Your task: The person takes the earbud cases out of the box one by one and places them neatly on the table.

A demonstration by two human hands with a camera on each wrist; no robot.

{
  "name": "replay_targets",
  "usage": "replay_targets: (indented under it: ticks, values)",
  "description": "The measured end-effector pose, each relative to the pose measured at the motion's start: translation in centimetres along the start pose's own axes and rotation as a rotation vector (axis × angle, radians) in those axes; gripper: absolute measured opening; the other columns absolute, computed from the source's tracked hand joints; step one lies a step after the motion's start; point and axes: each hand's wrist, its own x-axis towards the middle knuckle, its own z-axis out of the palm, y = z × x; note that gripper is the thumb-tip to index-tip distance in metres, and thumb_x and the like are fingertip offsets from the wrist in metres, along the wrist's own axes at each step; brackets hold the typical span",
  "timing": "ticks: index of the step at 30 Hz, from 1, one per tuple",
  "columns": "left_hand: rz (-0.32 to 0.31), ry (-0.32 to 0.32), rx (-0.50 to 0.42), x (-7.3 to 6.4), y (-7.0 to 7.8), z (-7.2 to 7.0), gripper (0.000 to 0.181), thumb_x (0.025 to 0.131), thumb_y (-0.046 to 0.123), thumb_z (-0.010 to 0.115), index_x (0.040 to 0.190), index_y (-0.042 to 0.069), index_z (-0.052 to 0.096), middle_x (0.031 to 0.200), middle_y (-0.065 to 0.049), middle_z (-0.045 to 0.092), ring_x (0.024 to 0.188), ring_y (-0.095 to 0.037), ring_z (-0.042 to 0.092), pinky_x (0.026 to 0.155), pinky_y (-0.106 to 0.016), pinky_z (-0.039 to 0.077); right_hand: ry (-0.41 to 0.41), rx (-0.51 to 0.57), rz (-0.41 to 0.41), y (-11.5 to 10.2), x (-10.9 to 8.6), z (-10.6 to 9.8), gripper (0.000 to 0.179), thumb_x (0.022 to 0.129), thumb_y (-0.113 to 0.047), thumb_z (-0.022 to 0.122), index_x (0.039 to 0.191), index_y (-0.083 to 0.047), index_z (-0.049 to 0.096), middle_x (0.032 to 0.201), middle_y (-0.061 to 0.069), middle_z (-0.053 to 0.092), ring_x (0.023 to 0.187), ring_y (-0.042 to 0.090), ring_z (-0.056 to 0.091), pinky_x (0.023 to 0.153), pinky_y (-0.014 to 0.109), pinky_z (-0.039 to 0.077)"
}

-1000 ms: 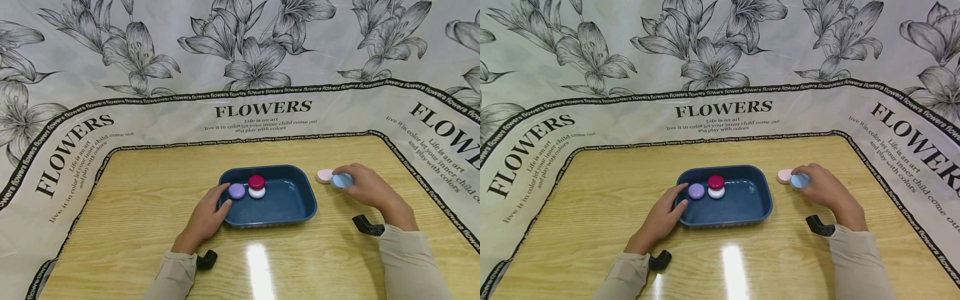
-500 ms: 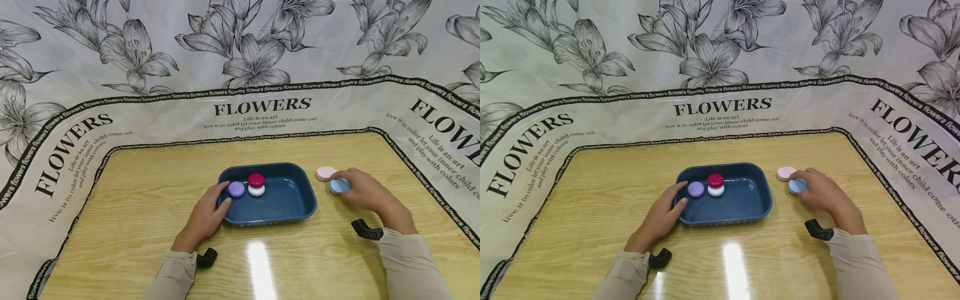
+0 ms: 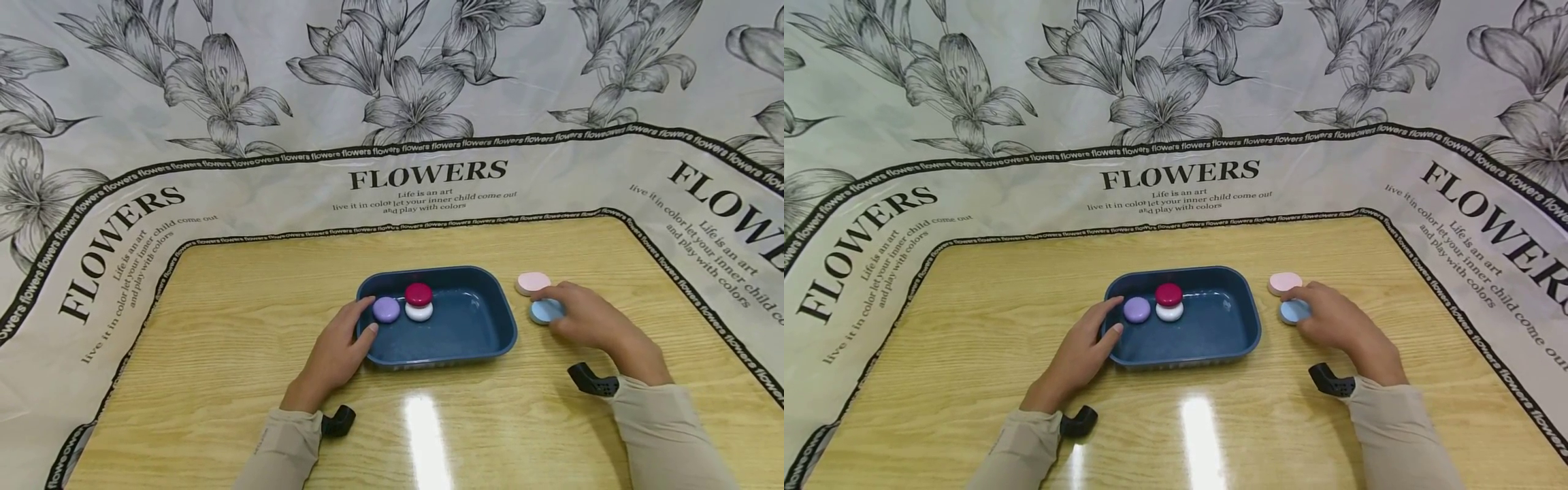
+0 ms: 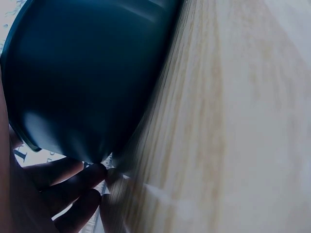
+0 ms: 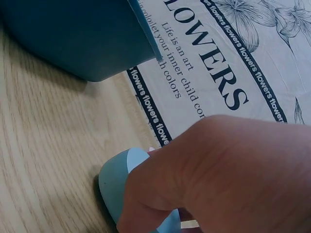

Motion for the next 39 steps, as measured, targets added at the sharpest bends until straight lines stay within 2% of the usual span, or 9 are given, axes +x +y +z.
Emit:
replay_targets:
  ticks: [12, 18, 25, 31, 39]
  values:
    - [-0.012, -0.003, -0.009, 0.0, -0.1, 0.0, 0.049, 0.104, 0.039, 0.050, 0.150, 0.022, 0.048, 0.148, 0.003, 0.048, 0.137, -0.017, 0.044, 0.113, -0.045, 0.036, 0.009, -0.010, -0.043, 0.1, 0.1, 0.4, 0.062, 0.074, 0.006, 0.066, 0.135, -0.004, 0.063, 0.111, 0.023, 0.063, 0.094, 0.033, 0.059, 0.082, 0.050, 0.048]
    - [-0.014, -0.007, -0.009, 0.0, 0.0, 0.0, 0.049, 0.104, 0.039, 0.050, 0.150, 0.023, 0.047, 0.149, 0.002, 0.048, 0.138, -0.018, 0.043, 0.114, -0.045, 0.035, -0.013, -0.014, -0.035, 0.0, 0.1, 0.4, 0.062, 0.076, 0.006, 0.067, 0.137, -0.005, 0.062, 0.117, 0.028, 0.062, 0.104, 0.040, 0.060, 0.086, 0.056, 0.048]
    - [-0.018, -0.011, -0.012, -0.1, 0.1, 0.0, 0.049, 0.104, 0.039, 0.050, 0.150, 0.023, 0.047, 0.149, 0.002, 0.048, 0.138, -0.017, 0.043, 0.114, -0.044, 0.035, -0.016, 0.001, -0.013, -0.6, -0.2, -0.3, 0.053, 0.081, 0.002, 0.067, 0.134, -0.006, 0.064, 0.125, 0.028, 0.062, 0.114, 0.045, 0.058, 0.092, 0.061, 0.046]
    - [-0.012, -0.004, -0.011, -0.1, 0.0, 0.0, 0.050, 0.103, 0.039, 0.051, 0.150, 0.021, 0.047, 0.148, 0.002, 0.048, 0.138, -0.018, 0.043, 0.114, -0.045, 0.035, 0.012, -0.009, 0.012, -0.9, -0.4, -1.0, 0.041, 0.090, -0.005, 0.064, 0.130, -0.012, 0.069, 0.122, 0.022, 0.066, 0.105, 0.039, 0.062, 0.084, 0.055, 0.049]
    - [-0.006, 0.000, -0.013, -0.1, 0.0, 0.0, 0.051, 0.103, 0.040, 0.051, 0.151, 0.022, 0.047, 0.149, 0.002, 0.048, 0.138, -0.018, 0.043, 0.113, -0.046, 0.036, 0.084, -0.015, -0.001, -1.5, -0.6, -1.5, 0.035, 0.094, -0.009, 0.065, 0.128, -0.002, 0.066, 0.122, 0.027, 0.064, 0.107, 0.047, 0.061, 0.089, 0.062, 0.047]
